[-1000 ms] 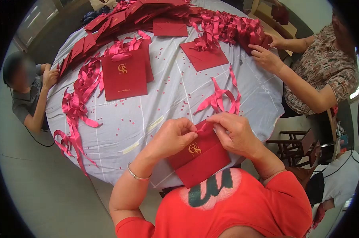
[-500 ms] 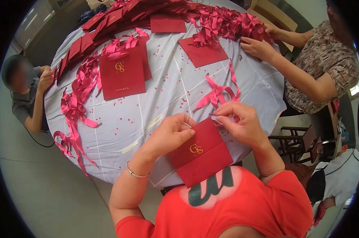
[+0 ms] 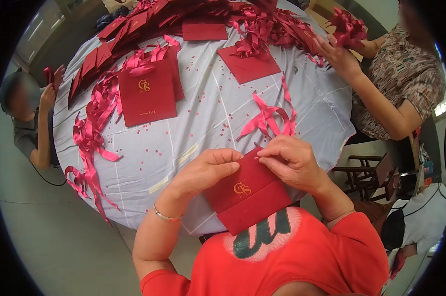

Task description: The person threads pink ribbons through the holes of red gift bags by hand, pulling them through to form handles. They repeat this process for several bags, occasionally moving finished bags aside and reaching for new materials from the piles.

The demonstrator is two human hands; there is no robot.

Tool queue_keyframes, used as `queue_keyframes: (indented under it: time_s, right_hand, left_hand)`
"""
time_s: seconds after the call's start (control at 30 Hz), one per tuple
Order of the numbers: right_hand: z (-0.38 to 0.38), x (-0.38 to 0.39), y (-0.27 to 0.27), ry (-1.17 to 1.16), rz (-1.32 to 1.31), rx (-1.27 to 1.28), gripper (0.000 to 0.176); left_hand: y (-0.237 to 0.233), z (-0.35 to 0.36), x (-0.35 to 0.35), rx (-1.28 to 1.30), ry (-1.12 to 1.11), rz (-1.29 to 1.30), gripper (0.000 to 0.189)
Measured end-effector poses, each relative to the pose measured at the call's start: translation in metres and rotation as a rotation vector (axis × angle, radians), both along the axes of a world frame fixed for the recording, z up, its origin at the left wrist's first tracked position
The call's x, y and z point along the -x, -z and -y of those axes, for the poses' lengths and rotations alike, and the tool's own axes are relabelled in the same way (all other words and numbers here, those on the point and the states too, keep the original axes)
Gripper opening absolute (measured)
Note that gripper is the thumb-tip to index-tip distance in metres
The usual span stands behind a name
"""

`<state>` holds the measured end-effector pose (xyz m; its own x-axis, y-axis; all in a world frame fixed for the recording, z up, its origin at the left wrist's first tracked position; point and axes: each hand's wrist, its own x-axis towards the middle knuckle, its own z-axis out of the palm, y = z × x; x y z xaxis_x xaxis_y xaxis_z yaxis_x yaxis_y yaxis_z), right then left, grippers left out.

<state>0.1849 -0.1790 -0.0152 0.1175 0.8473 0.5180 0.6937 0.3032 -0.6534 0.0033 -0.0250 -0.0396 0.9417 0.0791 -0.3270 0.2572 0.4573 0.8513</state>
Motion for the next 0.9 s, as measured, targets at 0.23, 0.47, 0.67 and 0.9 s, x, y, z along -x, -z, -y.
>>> queue_keyframes:
  time_s: [0.23,0.47,0.67,0.9]
  right_hand:
    - [-0.003,0.005,-0.001,-0.013,0.044,-0.034,0.017]
    - [-0.005,0.009,0.001,-0.016,0.170,-0.057,0.020]
    - [-0.006,0.014,0.004,-0.001,0.362,-0.072,0.020]
    - [0.000,0.035,-0.015,0.039,0.766,0.237,0.013]
  left_hand:
    - [-0.007,0.001,0.000,-0.037,-0.004,-0.011,0.022]
    - [-0.007,0.001,0.000,0.009,-0.031,-0.003,0.025]
    - [-0.005,0.005,-0.001,-0.041,-0.055,-0.006,0.026]
    - [-0.003,0.010,-0.002,-0.216,-0.085,-0.024,0.027]
